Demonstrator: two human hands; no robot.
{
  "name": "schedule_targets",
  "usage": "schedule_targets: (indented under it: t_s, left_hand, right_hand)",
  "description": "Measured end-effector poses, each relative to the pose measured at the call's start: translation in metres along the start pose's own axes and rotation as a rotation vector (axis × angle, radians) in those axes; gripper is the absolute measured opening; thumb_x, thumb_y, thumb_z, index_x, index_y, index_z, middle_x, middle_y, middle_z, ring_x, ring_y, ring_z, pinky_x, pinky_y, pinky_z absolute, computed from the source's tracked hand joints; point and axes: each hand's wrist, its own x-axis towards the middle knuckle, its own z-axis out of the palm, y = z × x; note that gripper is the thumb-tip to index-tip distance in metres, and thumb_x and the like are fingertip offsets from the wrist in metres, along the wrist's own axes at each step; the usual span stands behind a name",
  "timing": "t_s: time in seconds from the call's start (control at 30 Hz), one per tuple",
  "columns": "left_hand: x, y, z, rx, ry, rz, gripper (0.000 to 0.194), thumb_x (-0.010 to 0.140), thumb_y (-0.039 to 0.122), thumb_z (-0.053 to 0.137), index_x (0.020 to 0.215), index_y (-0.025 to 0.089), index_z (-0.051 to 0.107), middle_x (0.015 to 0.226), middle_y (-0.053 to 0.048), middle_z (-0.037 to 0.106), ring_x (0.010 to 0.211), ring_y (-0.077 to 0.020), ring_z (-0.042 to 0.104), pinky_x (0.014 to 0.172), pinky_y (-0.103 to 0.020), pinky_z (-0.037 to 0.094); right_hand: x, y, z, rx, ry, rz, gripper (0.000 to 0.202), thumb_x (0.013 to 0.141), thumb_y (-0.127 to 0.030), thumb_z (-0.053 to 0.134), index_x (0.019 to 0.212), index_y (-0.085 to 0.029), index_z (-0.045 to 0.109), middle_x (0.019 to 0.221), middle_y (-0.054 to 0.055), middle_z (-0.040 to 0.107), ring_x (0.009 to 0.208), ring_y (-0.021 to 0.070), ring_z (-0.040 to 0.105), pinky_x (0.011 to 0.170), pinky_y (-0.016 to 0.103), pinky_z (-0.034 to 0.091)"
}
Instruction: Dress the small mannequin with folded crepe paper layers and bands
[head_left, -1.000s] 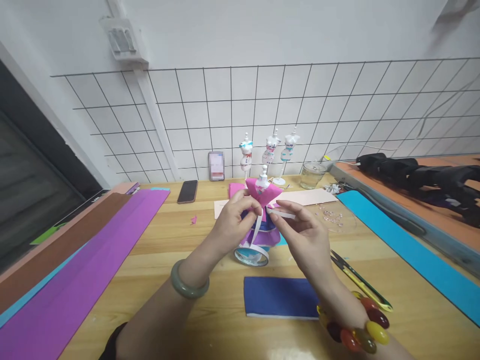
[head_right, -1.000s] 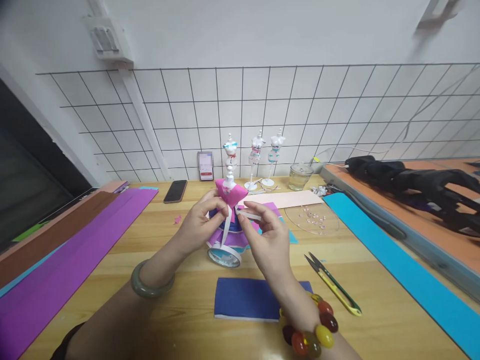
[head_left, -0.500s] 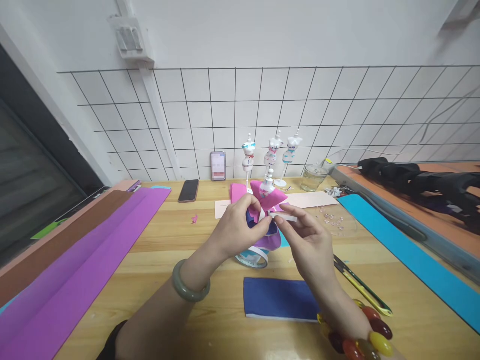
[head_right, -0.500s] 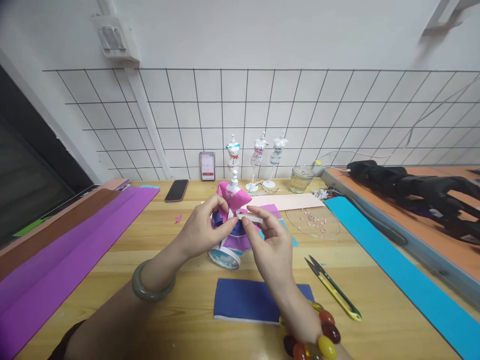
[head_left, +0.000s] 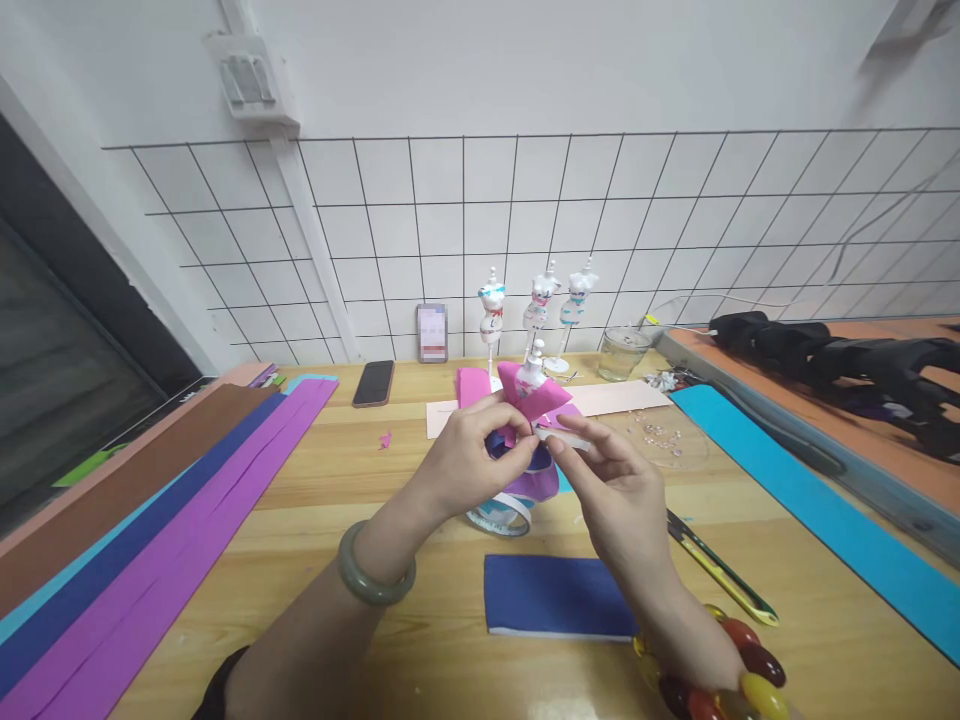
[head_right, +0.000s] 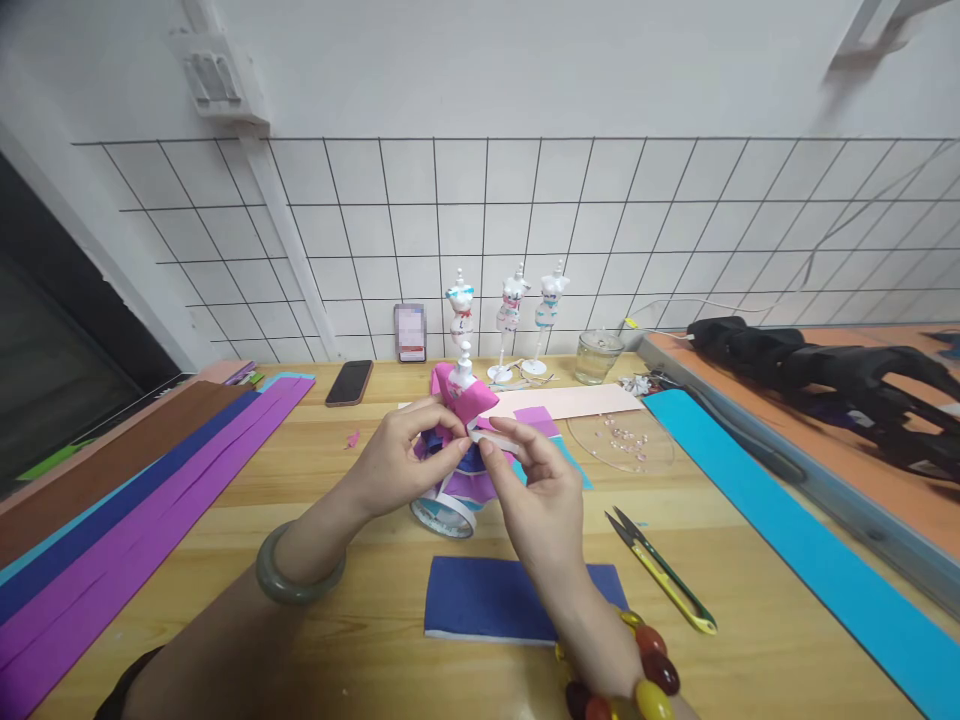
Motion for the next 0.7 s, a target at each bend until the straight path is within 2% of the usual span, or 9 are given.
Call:
schedule_targets:
  t_s: [0.27,0.53,0.7]
  left_hand:
    - [-0.0006,-0.0038,0.0007,0.042,0.006,-0.009,0.009,0.079,0.017,0.054,0.074,0.018,0.061,0.072,0.000,0.056,0.065,-0.0115,0.051,0.060,-0.024,0.040]
    - [-0.0001,-0.0029,-0.0021,-0.025,-0.022,-0.073,0.010,0.078,0.017,0.055,0.072,0.017,0.062,0.073,0.000,0.057,0.065,-0.0108,0.051,0.058,-0.023,0.040]
    - [0.0007,-0.0038,-0.0050,-0.080,-0.042,-0.114,0.008,0.077,0.017,0.056,0.073,0.018,0.063,0.074,0.000,0.060,0.065,-0.0111,0.052,0.056,-0.023,0.040]
  right_hand:
    - [-0.0021,0.0000,0.0005,-0.094,0.009,-0.052,0.029,0.075,-0.035,0.072,0.099,-0.021,0.066,0.098,0.009,0.072,0.092,0.0253,0.067,0.088,0.046,0.050]
    - [-0.0005,-0.0002,0.0005,0.101,0.015,0.062,0.028,0.071,-0.032,0.075,0.096,-0.022,0.067,0.081,0.003,0.074,0.078,0.0202,0.069,0.072,0.034,0.054]
    - [0.0009,0.0040,-0.0008,0.078,0.039,0.003,0.021,0.072,-0.031,0.074,0.090,-0.022,0.070,0.081,0.003,0.074,0.076,0.0203,0.068,0.072,0.035,0.054]
